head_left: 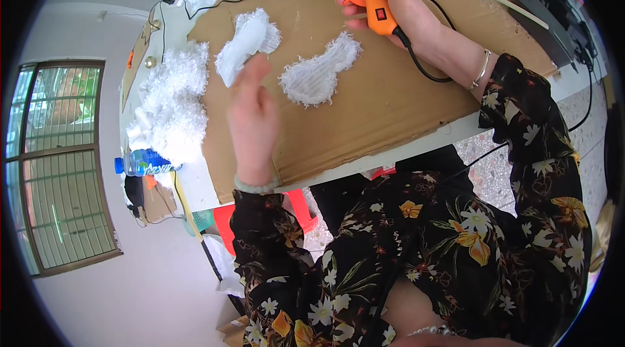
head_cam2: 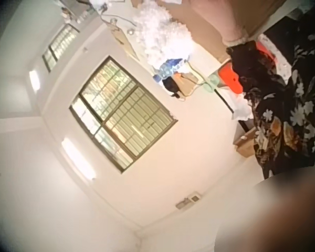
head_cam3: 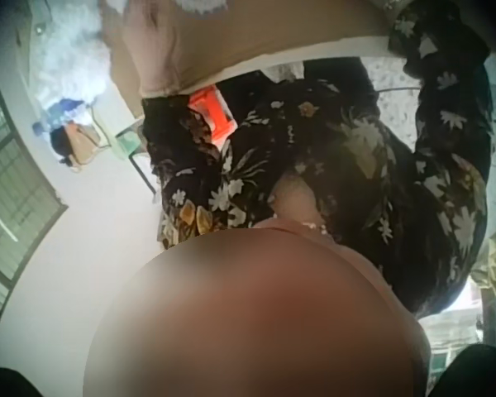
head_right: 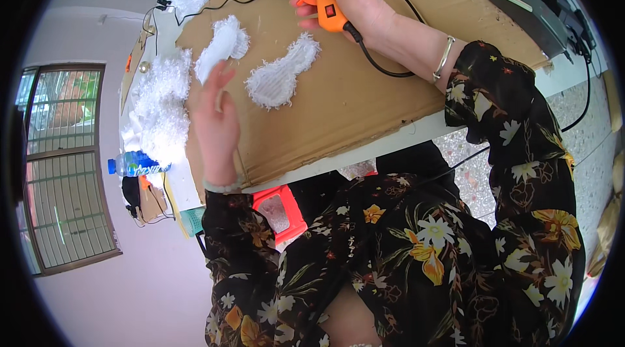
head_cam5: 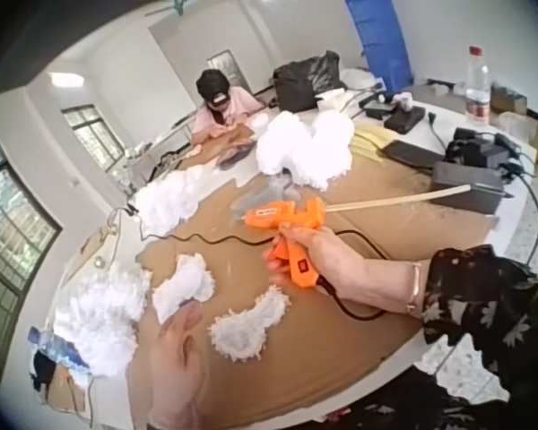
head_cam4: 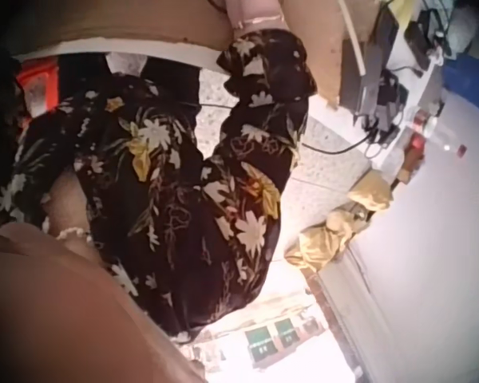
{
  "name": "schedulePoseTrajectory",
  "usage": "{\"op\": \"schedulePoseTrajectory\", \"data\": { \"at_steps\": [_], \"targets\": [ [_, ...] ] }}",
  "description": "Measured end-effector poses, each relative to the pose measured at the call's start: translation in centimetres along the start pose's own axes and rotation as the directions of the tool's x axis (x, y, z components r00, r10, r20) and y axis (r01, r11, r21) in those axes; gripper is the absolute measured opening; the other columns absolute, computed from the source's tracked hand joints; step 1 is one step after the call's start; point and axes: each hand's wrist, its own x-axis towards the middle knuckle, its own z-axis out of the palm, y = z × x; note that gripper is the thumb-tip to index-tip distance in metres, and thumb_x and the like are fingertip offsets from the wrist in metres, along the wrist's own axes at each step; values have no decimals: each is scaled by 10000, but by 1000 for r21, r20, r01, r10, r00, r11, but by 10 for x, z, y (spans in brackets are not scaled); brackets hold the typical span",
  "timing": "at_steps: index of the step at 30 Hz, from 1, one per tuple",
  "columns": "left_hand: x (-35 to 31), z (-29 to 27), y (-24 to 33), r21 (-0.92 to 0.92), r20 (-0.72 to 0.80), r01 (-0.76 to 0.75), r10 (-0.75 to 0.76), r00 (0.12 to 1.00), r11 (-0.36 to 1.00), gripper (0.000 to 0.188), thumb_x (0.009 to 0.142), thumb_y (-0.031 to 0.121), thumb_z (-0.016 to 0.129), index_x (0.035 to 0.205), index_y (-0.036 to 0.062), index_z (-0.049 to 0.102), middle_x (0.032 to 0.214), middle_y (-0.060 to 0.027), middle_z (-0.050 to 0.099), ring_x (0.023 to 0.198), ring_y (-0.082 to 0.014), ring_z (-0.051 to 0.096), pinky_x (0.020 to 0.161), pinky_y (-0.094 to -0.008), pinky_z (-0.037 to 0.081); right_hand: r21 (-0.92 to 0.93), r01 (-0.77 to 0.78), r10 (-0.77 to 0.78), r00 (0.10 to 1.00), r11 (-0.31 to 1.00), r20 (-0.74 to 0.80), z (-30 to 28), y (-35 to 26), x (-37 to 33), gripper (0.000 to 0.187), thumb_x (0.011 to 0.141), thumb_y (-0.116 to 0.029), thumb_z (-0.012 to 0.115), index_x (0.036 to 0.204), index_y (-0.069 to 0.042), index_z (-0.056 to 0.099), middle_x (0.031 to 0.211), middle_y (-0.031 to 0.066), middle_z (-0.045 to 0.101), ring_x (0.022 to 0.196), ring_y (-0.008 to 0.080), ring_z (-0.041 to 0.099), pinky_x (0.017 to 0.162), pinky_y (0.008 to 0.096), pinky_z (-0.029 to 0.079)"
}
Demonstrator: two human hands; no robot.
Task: Use a hot glue gun to attach small pieces of white cotton or fluff onto a cardboard base to create a textured surface.
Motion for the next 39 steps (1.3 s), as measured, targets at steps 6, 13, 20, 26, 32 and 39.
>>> {"op": "schedulePoseTrajectory", "data": {
  "at_steps": [6, 13, 20, 26, 32, 39],
  "targets": [
    [-11, 13, 9, 343, 291, -331, 236, 927, 879, 544, 745, -121, 443, 1252, 50, 542, 1006, -159, 661, 1022, -333, 609, 814, -387, 497, 49, -49, 49, 999, 998, 0, 4, 6, 4, 377, 1000, -318, 406, 1142, 12, 523, 1013, 113, 648, 874, 195, 650, 831, 334, 557],
    [12, 20, 12, 37, 114, -166, 161, 980, 985, 532, 736, -122, 453, 1222, 60, 570, 989, -154, 664, 955, -324, 611, 795, -383, 501, 45, -60, 61, 998, 997, -14, 2, 3, 2, 417, 995, -319, 414, 1221, 22, 496, 1014, 111, 651, 895, 234, 663, 868, 321, 541],
    [24, 28, 29, -108, 248, -7, 34, 968, 994, 528, 752, -117, 434, 1232, 62, 559, 907, -137, 676, 880, -319, 616, 755, -402, 485, 64, -65, 67, 997, 996, -28, -2, 4, 1, 414, 996, -310, 413, 1235, 18, 490, 1019, 113, 650, 902, 202, 653, 847, 314, 556],
    [13, 29, 13, -43, 266, -58, 68, 962, 997, 532, 752, -112, 450, 1235, 79, 560, 915, -136, 676, 808, -324, 619, 746, -404, 488, 89, -110, 105, 993, 990, 56, 14, 17, 10, 391, 992, -291, 435, 1232, 12, 489, 1001, 122, 647, 881, 177, 639, 820, 325, 575],
    [19, 44, 20, -32, 334, -105, 109, 936, 994, 519, 757, -103, 462, 1231, 83, 561, 913, -138, 676, 764, -322, 624, 748, -403, 511, 71, -81, 78, 996, 994, 51, -4, 11, 7, 365, 989, -289, 452, 1188, 13, 504, 980, 122, 645, 866, 170, 637, 799, 337, 587],
    [14, 42, 12, -137, 244, 45, -10, 970, 990, 517, 756, -80, 483, 1231, 103, 570, 907, -143, 675, 723, -298, 618, 648, -382, 503, 75, -86, 81, 994, 993, 70, 1, 19, 10, 364, 982, -306, 469, 1136, 18, 529, 978, 112, 635, 854, 167, 635, 794, 332, 588]
  ]
}}
